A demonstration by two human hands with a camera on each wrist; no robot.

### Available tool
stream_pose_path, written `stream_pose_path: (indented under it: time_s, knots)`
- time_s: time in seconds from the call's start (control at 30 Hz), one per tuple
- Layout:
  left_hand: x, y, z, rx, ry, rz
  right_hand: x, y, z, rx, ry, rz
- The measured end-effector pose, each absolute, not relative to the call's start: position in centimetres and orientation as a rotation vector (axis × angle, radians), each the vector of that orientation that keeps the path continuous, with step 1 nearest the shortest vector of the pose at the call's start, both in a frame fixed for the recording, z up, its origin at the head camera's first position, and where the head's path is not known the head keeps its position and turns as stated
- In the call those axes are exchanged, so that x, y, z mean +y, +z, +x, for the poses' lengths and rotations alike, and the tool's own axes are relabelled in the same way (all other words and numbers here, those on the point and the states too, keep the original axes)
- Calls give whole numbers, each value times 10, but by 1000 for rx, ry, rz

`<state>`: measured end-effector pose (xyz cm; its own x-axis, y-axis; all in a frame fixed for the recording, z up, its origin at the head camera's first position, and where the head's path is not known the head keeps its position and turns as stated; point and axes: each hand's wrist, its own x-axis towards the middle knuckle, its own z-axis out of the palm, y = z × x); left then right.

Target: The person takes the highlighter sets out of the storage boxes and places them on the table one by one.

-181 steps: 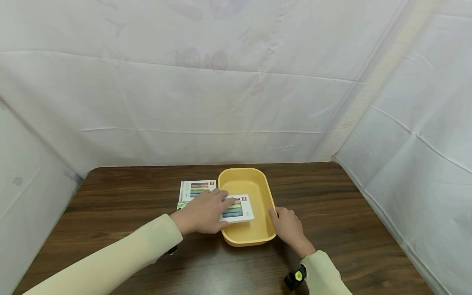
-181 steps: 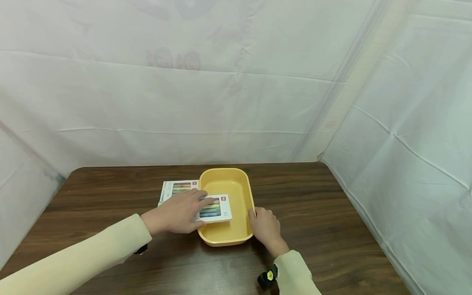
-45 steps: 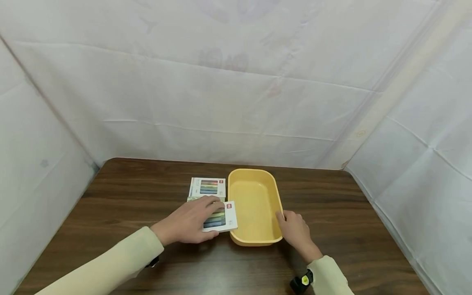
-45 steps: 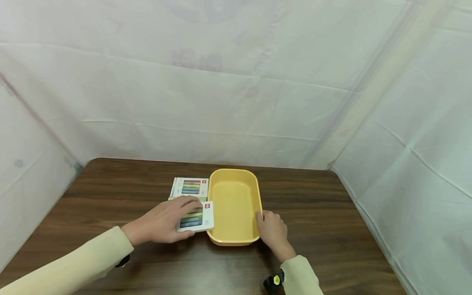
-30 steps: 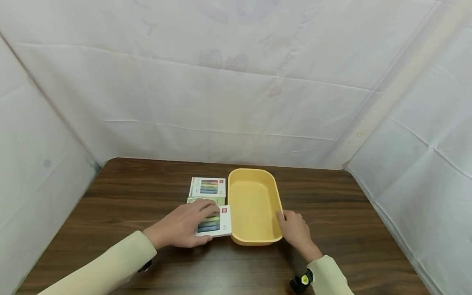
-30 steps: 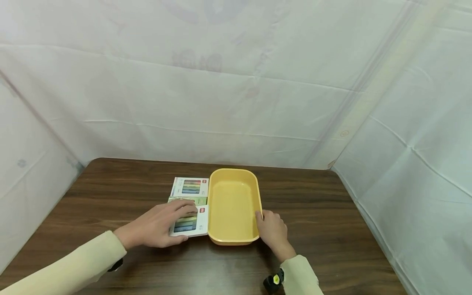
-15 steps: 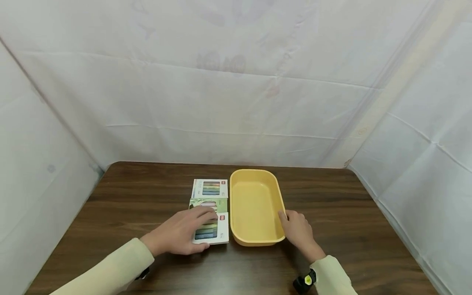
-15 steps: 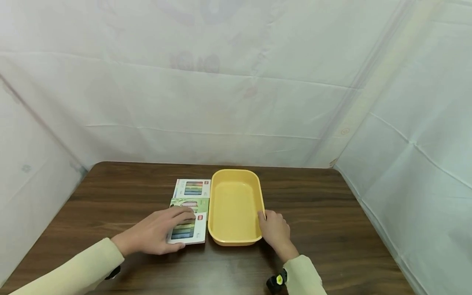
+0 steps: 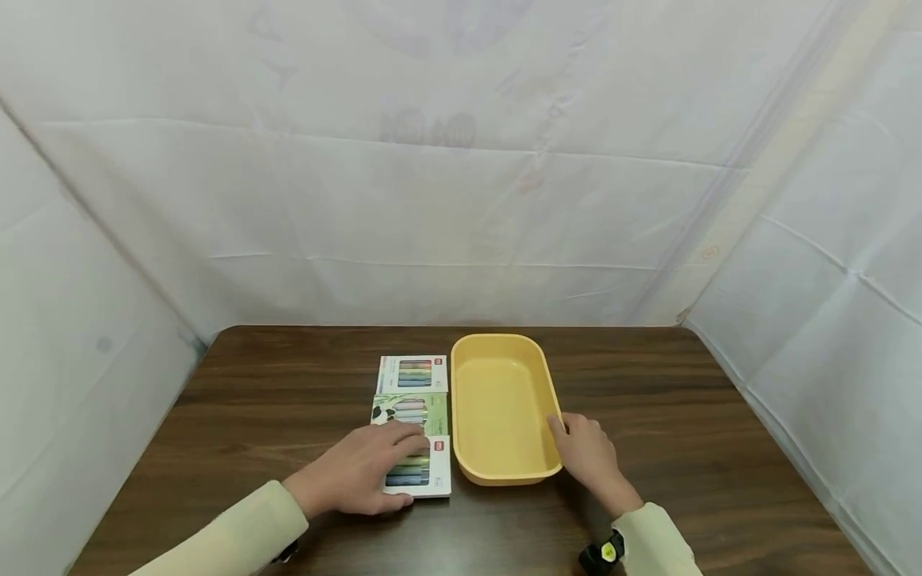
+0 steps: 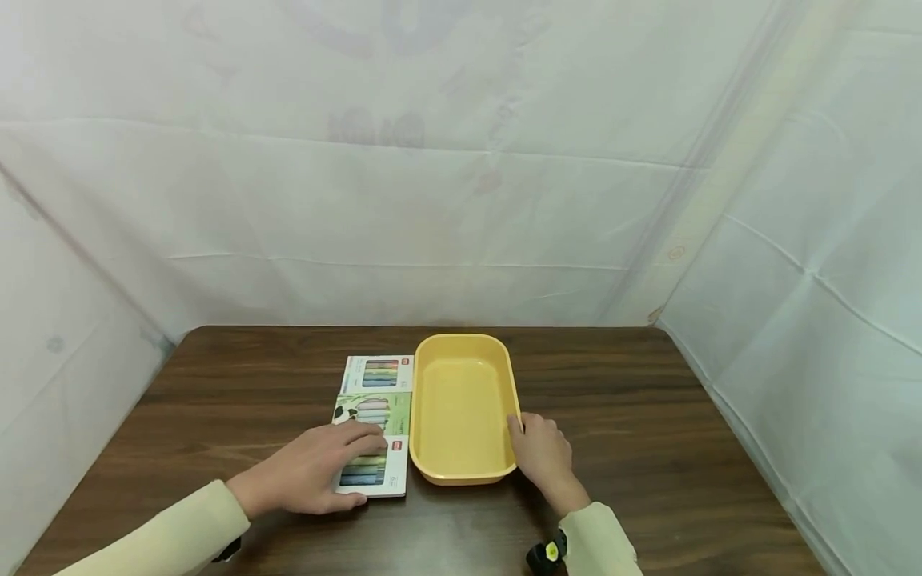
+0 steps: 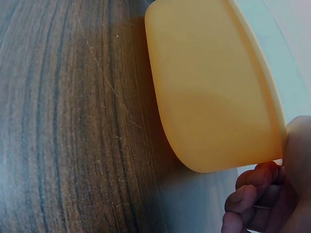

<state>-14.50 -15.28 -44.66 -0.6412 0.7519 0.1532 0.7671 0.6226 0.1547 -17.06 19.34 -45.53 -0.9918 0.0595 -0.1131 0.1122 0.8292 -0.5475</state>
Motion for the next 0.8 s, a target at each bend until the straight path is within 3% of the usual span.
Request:
stream_pose_path:
  time_s: [0.8]
  knots:
    - [-161, -451, -141, -2881, -280, -1226, 180, -458, -169, 2878, -971, 102]
